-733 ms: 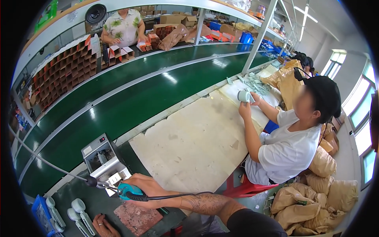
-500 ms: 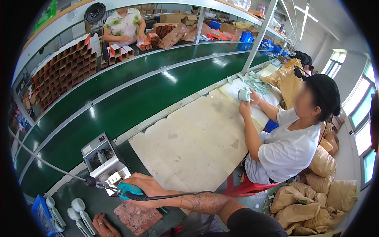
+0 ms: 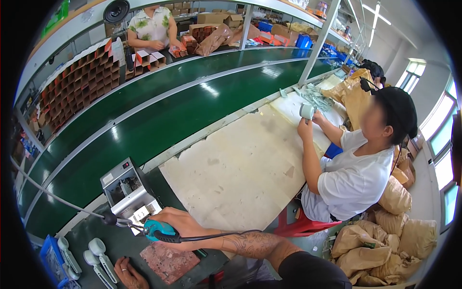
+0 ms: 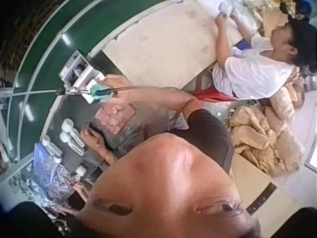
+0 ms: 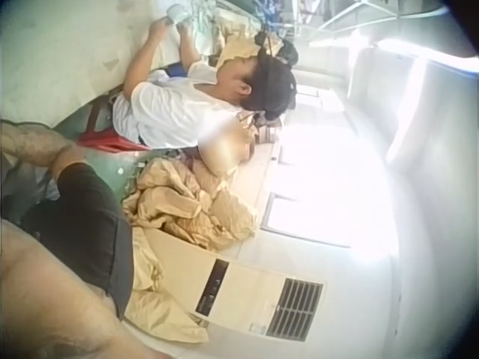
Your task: The person assembles handheld electronic fans by combining fan blades, electronic circuits, and fan housing components, then tests the assembled fans. Assembly is performed using an electric screwdriver and soldering iron, with testing done on a testing jig.
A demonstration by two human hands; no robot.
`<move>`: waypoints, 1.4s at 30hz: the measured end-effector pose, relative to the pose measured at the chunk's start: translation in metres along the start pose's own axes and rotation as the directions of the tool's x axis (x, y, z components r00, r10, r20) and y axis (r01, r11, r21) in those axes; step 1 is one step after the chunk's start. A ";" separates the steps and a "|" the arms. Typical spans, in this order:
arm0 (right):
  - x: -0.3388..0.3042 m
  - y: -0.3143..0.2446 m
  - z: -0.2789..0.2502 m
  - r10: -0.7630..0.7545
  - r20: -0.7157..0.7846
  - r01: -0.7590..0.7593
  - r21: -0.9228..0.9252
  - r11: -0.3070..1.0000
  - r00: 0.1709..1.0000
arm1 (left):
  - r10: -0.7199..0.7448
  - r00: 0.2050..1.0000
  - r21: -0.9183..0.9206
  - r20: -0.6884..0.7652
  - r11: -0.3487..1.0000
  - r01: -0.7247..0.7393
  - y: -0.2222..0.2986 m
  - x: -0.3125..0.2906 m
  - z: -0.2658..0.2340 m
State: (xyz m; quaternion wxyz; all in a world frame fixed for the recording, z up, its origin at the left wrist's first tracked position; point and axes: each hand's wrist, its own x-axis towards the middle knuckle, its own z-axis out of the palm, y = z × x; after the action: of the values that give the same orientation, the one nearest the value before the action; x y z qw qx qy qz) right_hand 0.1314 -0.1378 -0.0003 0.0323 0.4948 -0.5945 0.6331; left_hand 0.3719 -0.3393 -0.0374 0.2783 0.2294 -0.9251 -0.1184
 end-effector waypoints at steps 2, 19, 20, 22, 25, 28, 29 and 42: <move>0.000 0.000 0.000 0.001 0.001 -0.001 0.002 1.000 1.000 | 0.008 1.000 0.008 -0.005 1.000 -0.008 -0.002 0.000 0.001; -0.001 0.000 -0.001 0.017 0.011 -0.017 -0.004 1.000 1.000 | 0.024 1.000 -0.003 -0.019 1.000 -0.024 -0.004 -0.002 0.003; -0.001 0.000 0.000 0.017 0.011 -0.017 -0.002 1.000 1.000 | 0.023 0.999 -0.006 -0.026 1.000 -0.023 -0.004 -0.003 0.003; -0.001 0.000 0.000 0.023 0.017 -0.023 0.001 1.000 1.000 | 0.010 0.999 -0.019 -0.033 1.000 -0.010 -0.009 -0.006 0.006; -0.002 0.000 0.000 0.021 0.011 -0.021 0.006 1.000 1.000 | -0.007 0.999 -0.055 -0.031 0.998 0.005 -0.013 -0.007 0.008; -0.001 -0.001 0.001 0.014 0.009 -0.014 0.011 1.000 1.000 | -0.077 0.996 -0.148 -0.032 0.986 0.072 -0.026 -0.016 0.019; -0.002 0.000 0.001 0.014 0.006 -0.014 0.011 1.000 1.000 | -0.140 0.990 -0.230 -0.033 0.965 0.129 -0.026 -0.015 0.022; -0.001 0.001 0.002 -0.001 -0.002 0.001 0.019 1.000 1.000 | -0.095 0.994 -0.174 -0.053 0.981 0.085 -0.020 -0.016 0.023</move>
State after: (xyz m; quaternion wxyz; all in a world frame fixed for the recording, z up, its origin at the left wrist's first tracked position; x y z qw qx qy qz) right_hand 0.1322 -0.1390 -0.0018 0.0287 0.4947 -0.5881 0.6392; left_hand 0.3774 -0.3471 -0.0705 0.3194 0.2498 -0.8913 -0.2030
